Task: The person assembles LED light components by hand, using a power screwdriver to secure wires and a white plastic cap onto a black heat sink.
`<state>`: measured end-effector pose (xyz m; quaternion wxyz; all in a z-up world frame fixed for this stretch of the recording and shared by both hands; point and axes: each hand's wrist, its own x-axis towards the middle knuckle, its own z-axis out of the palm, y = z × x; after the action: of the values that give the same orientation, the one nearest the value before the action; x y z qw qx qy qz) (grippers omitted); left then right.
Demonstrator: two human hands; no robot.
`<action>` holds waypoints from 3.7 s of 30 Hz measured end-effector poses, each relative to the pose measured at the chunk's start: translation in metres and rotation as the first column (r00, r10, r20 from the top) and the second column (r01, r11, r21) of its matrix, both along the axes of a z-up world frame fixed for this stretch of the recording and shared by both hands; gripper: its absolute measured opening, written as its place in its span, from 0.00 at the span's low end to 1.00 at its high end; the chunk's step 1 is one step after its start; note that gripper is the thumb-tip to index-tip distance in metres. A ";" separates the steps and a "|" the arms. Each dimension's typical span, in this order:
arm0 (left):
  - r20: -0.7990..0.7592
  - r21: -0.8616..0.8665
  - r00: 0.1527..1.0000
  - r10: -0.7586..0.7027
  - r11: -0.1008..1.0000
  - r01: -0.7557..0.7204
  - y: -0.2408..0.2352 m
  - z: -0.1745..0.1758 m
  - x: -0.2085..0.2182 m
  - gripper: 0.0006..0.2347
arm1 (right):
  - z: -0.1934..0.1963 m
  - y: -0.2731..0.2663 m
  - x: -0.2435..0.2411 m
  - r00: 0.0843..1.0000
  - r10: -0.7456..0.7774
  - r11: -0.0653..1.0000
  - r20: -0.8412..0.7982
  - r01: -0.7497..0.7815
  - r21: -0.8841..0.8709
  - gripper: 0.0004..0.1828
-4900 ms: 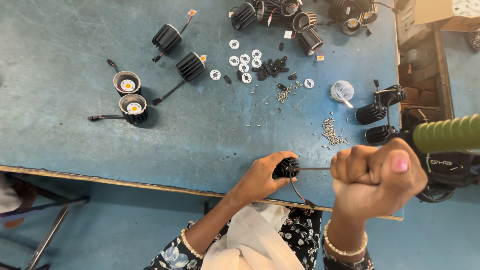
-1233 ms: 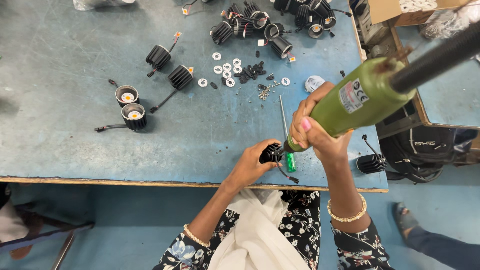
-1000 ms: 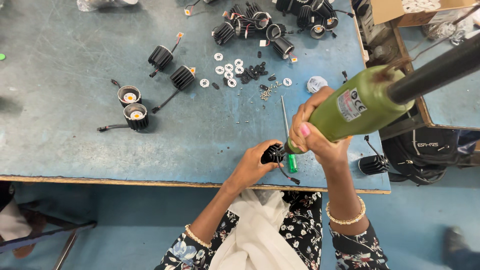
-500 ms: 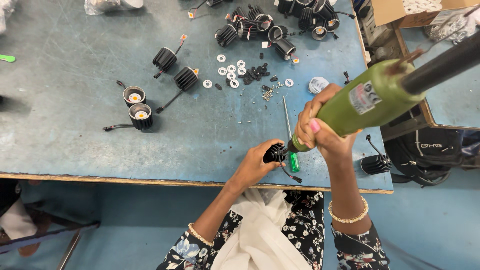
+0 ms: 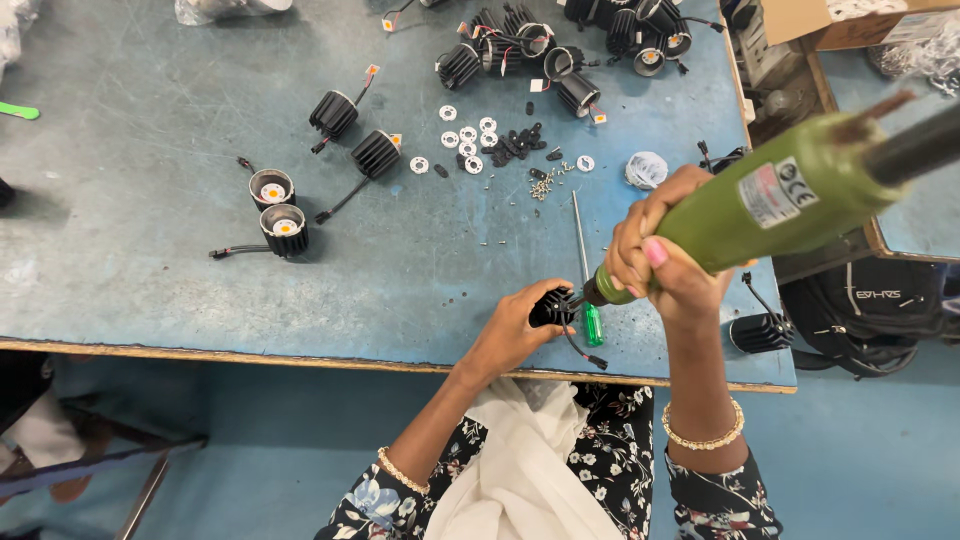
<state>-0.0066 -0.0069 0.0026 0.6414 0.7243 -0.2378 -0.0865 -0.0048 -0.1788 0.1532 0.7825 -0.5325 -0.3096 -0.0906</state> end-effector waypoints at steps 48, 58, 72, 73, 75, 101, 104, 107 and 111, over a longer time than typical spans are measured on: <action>-0.238 -0.469 0.935 -0.261 0.875 0.125 0.033 0.079 -0.058 0.24 | 0.036 -0.068 -0.026 0.948 -0.317 0.947 -0.023 0.318 0.050 0.15; 0.288 -0.093 0.958 -0.004 0.995 0.032 0.045 0.126 -0.094 0.26 | 0.023 -0.077 -0.032 0.952 -0.302 0.953 -0.040 0.302 -0.005 0.13; 0.609 -0.028 0.793 0.021 1.000 -0.005 0.050 0.146 -0.104 0.24 | 0.011 -0.082 -0.033 0.954 -0.296 0.955 -0.042 0.295 -0.026 0.16; 0.610 -0.026 0.792 0.022 1.000 -0.008 0.050 0.146 -0.104 0.24 | 0.011 -0.082 -0.033 0.956 -0.290 0.957 -0.040 0.289 -0.023 0.16; 0.612 -0.020 0.790 0.023 1.000 -0.014 0.051 0.145 -0.103 0.24 | 0.010 -0.080 -0.034 0.955 -0.295 0.956 -0.042 0.294 -0.021 0.16; 0.129 -0.057 0.990 0.053 0.997 -0.046 0.022 0.036 -0.032 0.23 | 0.010 -0.072 -0.041 0.942 -0.334 0.942 0.025 0.335 -0.040 0.19; 0.113 -0.027 0.992 0.062 0.998 -0.059 0.016 0.012 -0.020 0.22 | 0.015 -0.071 -0.040 0.935 -0.352 0.935 0.036 0.353 -0.024 0.22; 0.092 0.016 0.994 0.063 0.998 -0.064 0.013 0.003 -0.013 0.23 | 0.017 -0.069 -0.039 0.939 -0.338 0.941 0.064 0.339 0.009 0.27; 0.013 0.077 0.999 0.043 0.996 -0.044 0.013 0.004 -0.011 0.25 | 0.014 -0.063 -0.039 0.928 -0.362 0.932 0.089 0.361 0.019 0.33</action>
<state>-0.0175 0.0064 0.0064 0.6134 0.7539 -0.2223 -0.0775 -0.0434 -0.2419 0.1667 0.7382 -0.5748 -0.2414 -0.2575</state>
